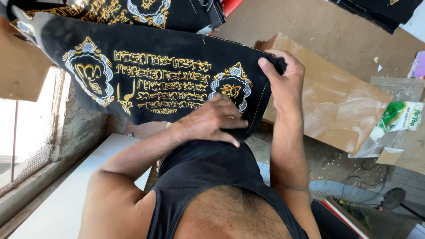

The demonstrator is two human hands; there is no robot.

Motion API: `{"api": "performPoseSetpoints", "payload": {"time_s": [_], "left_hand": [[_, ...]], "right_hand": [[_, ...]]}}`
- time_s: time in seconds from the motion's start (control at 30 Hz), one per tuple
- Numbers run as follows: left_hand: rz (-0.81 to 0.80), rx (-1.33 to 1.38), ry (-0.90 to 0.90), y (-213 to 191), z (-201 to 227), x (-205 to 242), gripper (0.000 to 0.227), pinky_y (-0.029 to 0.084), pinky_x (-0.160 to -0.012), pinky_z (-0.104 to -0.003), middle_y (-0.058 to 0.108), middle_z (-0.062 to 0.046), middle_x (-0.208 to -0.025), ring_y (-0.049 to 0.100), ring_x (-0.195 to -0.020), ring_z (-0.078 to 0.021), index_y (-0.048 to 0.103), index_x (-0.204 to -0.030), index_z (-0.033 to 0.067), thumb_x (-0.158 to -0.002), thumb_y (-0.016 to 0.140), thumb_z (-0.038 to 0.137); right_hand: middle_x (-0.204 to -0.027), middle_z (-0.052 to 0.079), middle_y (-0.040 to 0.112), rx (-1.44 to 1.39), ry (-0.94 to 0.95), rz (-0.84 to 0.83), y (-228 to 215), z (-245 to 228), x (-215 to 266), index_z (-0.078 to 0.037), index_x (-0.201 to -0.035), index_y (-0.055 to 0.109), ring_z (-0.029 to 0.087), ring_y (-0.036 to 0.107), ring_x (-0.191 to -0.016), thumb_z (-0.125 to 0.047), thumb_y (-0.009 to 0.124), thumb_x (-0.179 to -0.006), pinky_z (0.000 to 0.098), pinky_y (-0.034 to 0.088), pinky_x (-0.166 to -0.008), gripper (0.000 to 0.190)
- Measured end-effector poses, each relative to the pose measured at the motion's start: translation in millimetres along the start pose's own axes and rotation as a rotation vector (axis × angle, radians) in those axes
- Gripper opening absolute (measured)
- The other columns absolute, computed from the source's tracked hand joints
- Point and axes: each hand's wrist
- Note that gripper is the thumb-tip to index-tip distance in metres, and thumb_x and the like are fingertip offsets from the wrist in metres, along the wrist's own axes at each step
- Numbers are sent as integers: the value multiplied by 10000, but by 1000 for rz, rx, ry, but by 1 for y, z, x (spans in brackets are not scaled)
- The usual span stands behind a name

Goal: The person applies glue to a rectangular cardboard piece using a small block, then places a black embroidered cloth onto the glued surface and presses it down. The person repeats this process with a second cardboard piece and cloth.

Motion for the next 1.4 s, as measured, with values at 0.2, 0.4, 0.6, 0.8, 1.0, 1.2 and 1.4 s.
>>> {"api": "performPoseSetpoints", "payload": {"time_s": [0.2,0.4,0.6,0.8,1.0,1.2,1.4], "left_hand": [[138,-607,-251,-112,-29,15,1193,253,-1194,-614,561,-169,-1502,491,-1438,-365,507,-1541,99,-576,850,710],[-215,-730,-368,-138,-32,27,530,317,-1267,-477,747,10,-953,681,-1044,-162,780,-1051,164,-725,893,567],[-227,-748,-466,-89,3,43,85,445,-1099,-438,761,26,-998,692,-894,-140,801,-996,186,-991,868,238],[-253,-634,-545,-11,59,23,221,486,-1081,-452,781,-27,-1126,702,-1037,-228,790,-1039,155,-824,826,116],[-378,-374,-1247,42,129,14,262,575,-795,-458,778,-87,-937,740,-801,-224,811,-1135,178,-885,787,250],[-375,-507,-1456,84,140,22,319,547,-795,-435,791,-89,-981,727,-816,-240,816,-1164,244,-858,840,330],[134,57,-1139,125,107,33,233,563,-860,-303,784,-57,-1029,708,-915,-125,786,-1158,97,-929,790,141]], "right_hand": [[-983,130,754,390,-254,26,-30,-14,81,44,-1073,744,196,721,-891,13,785,-960,266,543,-836,124],[-984,160,754,399,-389,209,-82,-11,152,30,-1049,745,241,746,-938,50,824,-917,296,576,-838,155],[-1001,161,760,374,-317,391,-177,21,218,46,-1094,745,234,744,-941,29,823,-956,275,568,-838,160],[-1000,168,756,317,-203,411,-258,70,285,54,-1080,735,220,730,-913,38,816,-931,293,563,-828,170],[-965,155,760,271,-135,259,-317,106,348,50,-1036,753,199,735,-867,93,810,-858,284,563,-782,191],[-1014,140,758,224,-61,388,-362,122,377,47,-1089,753,193,727,-944,98,783,-918,286,566,-851,181],[-1012,102,729,283,-41,503,-399,142,375,52,-1092,744,164,675,-946,42,802,-961,263,521,-848,144]]}}
Point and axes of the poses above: each hand's wrist, its own x-axis away from the middle knuckle, its own y-axis out of the palm, z = x × y
